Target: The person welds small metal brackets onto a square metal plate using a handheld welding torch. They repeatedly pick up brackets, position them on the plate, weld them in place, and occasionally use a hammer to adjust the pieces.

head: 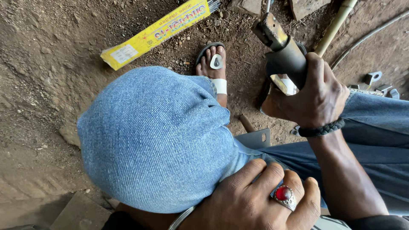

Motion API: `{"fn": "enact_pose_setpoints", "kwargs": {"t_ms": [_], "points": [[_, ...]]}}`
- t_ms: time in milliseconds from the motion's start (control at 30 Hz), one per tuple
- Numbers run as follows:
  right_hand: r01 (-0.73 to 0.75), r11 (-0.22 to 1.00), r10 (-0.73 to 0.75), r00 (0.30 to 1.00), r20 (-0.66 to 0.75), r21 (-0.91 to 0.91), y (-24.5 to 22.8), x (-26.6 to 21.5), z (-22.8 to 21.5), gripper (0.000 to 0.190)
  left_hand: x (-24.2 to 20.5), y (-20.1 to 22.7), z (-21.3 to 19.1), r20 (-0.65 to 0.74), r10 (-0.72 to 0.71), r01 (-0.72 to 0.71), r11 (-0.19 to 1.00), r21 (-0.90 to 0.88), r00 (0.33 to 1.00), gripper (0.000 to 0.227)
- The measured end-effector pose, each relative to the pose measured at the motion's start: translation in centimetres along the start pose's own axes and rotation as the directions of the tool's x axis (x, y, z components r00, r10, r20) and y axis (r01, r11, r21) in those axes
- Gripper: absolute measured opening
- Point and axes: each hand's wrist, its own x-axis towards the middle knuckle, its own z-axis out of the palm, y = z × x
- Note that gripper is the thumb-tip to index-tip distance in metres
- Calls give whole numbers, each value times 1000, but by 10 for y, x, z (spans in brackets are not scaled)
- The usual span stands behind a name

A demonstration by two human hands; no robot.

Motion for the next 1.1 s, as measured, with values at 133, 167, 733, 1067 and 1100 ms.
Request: {"fn": "enact_pose_setpoints", "kwargs": {"t_ms": [133, 167, 733, 1067, 1100], "points": [[-20, 999, 20, 1000, 6, 26, 1, 6, 1, 64, -4, -5, -3, 16, 34, -34, 999, -27, 999, 18], [-23, 999, 23, 1000, 8, 23, 1, 7, 1, 65, -5, -5, -3, 8, 32, -32, 999, -24, 999, 17], [-132, 991, 130, 990, 48, 37, -11, 24, -3, 61, -12, -6, 7, -37, 30, -32, 998, -61, 999, 18], [-235, 968, 229, 970, 76, 87, -29, 29, -15, 65, -29, -17, 44, -83, 129, -118, 985, 122, 988, 12], [-244, 965, 238, 969, 74, 98, -29, 30, -14, 65, -30, -17, 46, -85, 126, -116, 987, 115, 988, 12]]}}
